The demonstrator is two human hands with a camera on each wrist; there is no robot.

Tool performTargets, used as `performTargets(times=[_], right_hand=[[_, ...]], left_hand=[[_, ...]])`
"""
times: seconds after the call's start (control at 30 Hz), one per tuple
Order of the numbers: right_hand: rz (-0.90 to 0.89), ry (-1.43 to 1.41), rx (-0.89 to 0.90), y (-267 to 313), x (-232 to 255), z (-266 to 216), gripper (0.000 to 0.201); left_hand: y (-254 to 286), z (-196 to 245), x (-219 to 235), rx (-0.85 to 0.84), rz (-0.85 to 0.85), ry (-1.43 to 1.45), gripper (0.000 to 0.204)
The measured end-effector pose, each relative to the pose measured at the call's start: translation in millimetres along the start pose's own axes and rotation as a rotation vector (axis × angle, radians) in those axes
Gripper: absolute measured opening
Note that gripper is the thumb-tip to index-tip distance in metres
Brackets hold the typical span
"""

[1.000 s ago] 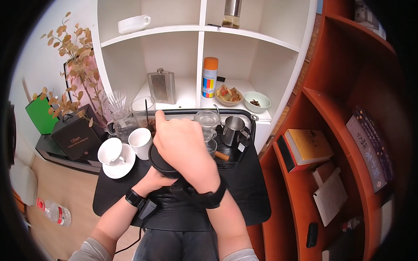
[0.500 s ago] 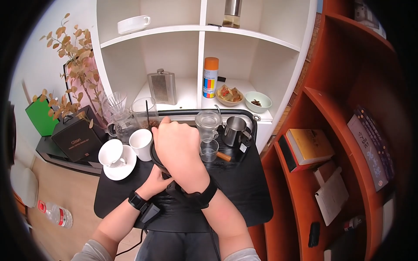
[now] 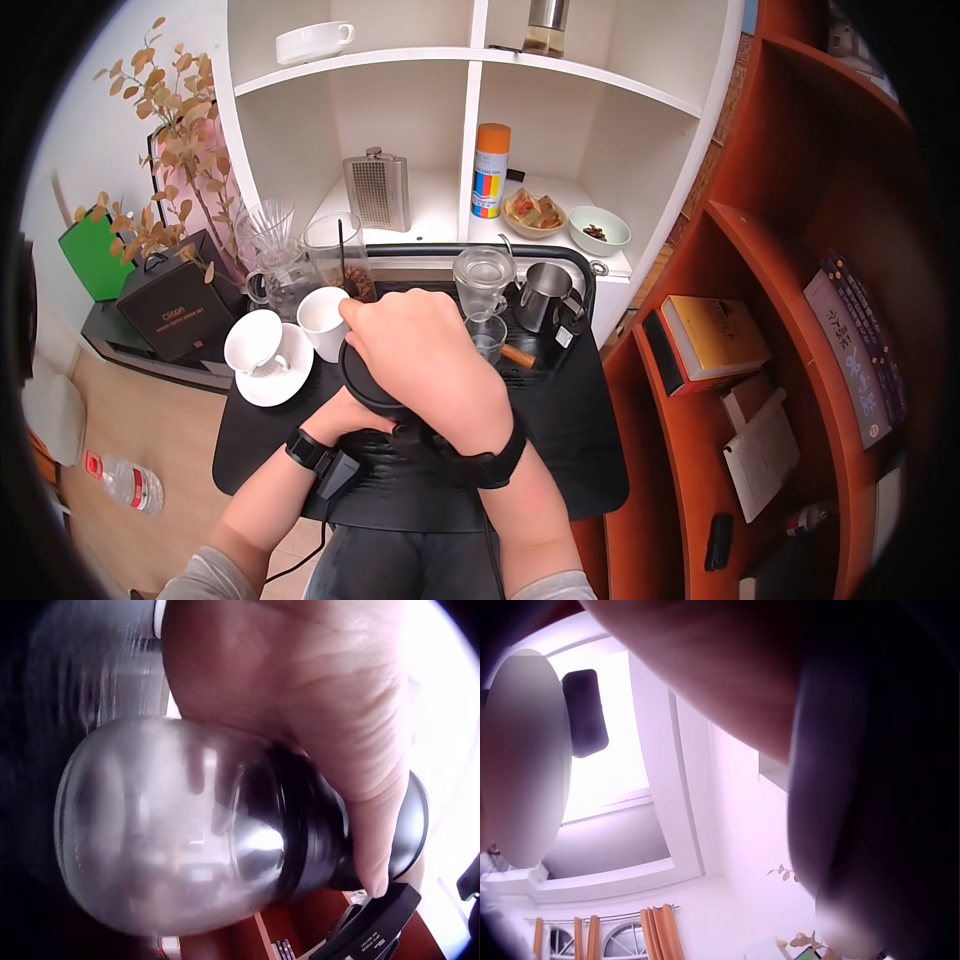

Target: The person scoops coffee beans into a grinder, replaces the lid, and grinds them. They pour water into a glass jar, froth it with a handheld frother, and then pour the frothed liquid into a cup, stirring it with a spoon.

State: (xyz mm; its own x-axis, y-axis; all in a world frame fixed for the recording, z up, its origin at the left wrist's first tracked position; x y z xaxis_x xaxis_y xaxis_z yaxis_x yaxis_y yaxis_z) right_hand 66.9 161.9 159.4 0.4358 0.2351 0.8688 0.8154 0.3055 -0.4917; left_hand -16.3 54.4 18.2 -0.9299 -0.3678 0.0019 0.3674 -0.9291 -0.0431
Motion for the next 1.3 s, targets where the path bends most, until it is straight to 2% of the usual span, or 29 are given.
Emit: performTargets(times=[0.03, 0.1, 0.13, 0.2, 0.23, 0.33, 0.4, 0.5, 0.6, 0.7, 0.77, 0.83, 0.87, 0.93, 1.03, 1.07, 1.13, 1.17, 1.23, 1.3], right_hand=[[-0.033, -0.028, 0.036, -0.6, 1.1, 1.1, 0.017], [-0.071, -0.096, 0.070, -1.1, 3.4, 5.2, 0.016], [-0.114, -0.162, 0.103, -0.6, 3.4, 6.6, 0.016], [-0.113, -0.229, 0.143, 0.9, 1.9, 11.4, 0.017], [-0.113, -0.294, 0.183, 1.8, 1.3, 12.1, 0.017], [-0.095, -0.302, 0.156, 3.7, 4.0, 8.4, 0.016], [-0.088, -0.228, 0.107, 3.8, 2.8, 4.0, 0.017], [-0.026, -0.091, 0.034, 3.0, 1.6, -1.7, 0.019], [0.051, 0.018, -0.005, 4.3, 0.0, -3.7, 0.021], [0.131, 0.135, -0.054, 2.6, -4.4, -5.6, 0.022], [0.180, 0.208, -0.093, 0.8, -9.8, -6.6, 0.022], [0.155, 0.346, -0.227, -1.2, -16.1, -5.5, 0.023], [0.155, 0.347, -0.230, -1.8, -18.2, -6.1, 0.023], [0.154, 0.374, -0.308, -1.9, -20.1, -6.0, 0.025], [0.119, 0.365, -0.324, -1.7, -18.9, -5.6, 0.024], [0.119, 0.365, -0.324, -0.8, -16.0, -3.7, 0.024], [0.138, 0.198, -0.120, 1.3, -7.9, -1.1, 0.023], [0.134, 0.199, -0.120, 2.3, -5.0, -1.1, 0.023], [0.045, 0.112, -0.069, 2.7, -1.2, -3.0, 0.022], [0.004, 0.053, -0.039, 2.4, 1.5, -3.1, 0.021]], left_hand=[[-0.7, -0.2, 4.1, 0.000, 0.002, -0.002, 0.078], [-2.3, -5.7, 10.6, 0.142, -0.162, 0.063, 0.081], [-0.6, -5.9, 14.6, 0.143, -0.161, 0.061, 0.081], [2.9, -8.5, 19.7, 0.285, -0.245, 0.304, 0.075], [2.4, -9.4, 20.8, 0.286, -0.246, 0.303, 0.075], [0.3, -9.9, 18.9, 0.284, -0.231, 0.230, 0.072], [0.6, 0.4, 14.6, 0.169, -0.184, 0.086, 0.069], [1.3, 10.8, 9.6, 0.136, -0.084, -0.014, 0.069], [1.2, 9.9, 6.7, 0.182, -0.024, 0.085, 0.075], [-1.0, 14.0, -1.7, 0.146, 0.041, 0.144, 0.078], [-2.7, 16.2, -6.4, 0.124, 0.039, 0.087, 0.076], [-4.9, 14.6, -11.1, -0.035, 0.099, 0.059, 0.074], [-7.3, 8.7, -11.6, -0.034, 0.096, 0.059, 0.074], [-11.4, 1.0, -9.9, -0.170, 0.257, -0.279, 0.078], [-10.2, 5.6, -11.7, -0.158, 0.284, -0.326, 0.083], [-10.5, 4.3, -10.0, -0.158, 0.284, -0.326, 0.083], [-10.5, -0.7, -6.9, -0.117, 0.199, -0.296, 0.084], [-9.0, 0.5, -6.0, -0.116, 0.199, -0.292, 0.084], [-5.5, 6.5, -6.1, 0.044, 0.077, -0.107, 0.084], [-1.1, 10.9, -3.6, 0.065, 0.026, -0.138, 0.082]])
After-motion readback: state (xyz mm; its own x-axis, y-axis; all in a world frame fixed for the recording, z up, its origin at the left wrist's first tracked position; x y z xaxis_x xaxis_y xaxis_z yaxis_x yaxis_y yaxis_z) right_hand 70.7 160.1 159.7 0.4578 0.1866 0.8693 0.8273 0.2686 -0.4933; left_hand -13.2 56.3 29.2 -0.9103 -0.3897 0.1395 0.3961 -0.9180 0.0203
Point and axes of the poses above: each hand's wrist, its own y-axis away from the middle knuckle, its own x-axis out of the back of the hand, z = x × y, the point moved 2 cm from there along -y, towards the middle knuckle, and after that the axes turned 10 degrees about x, right-handed, at the moved point
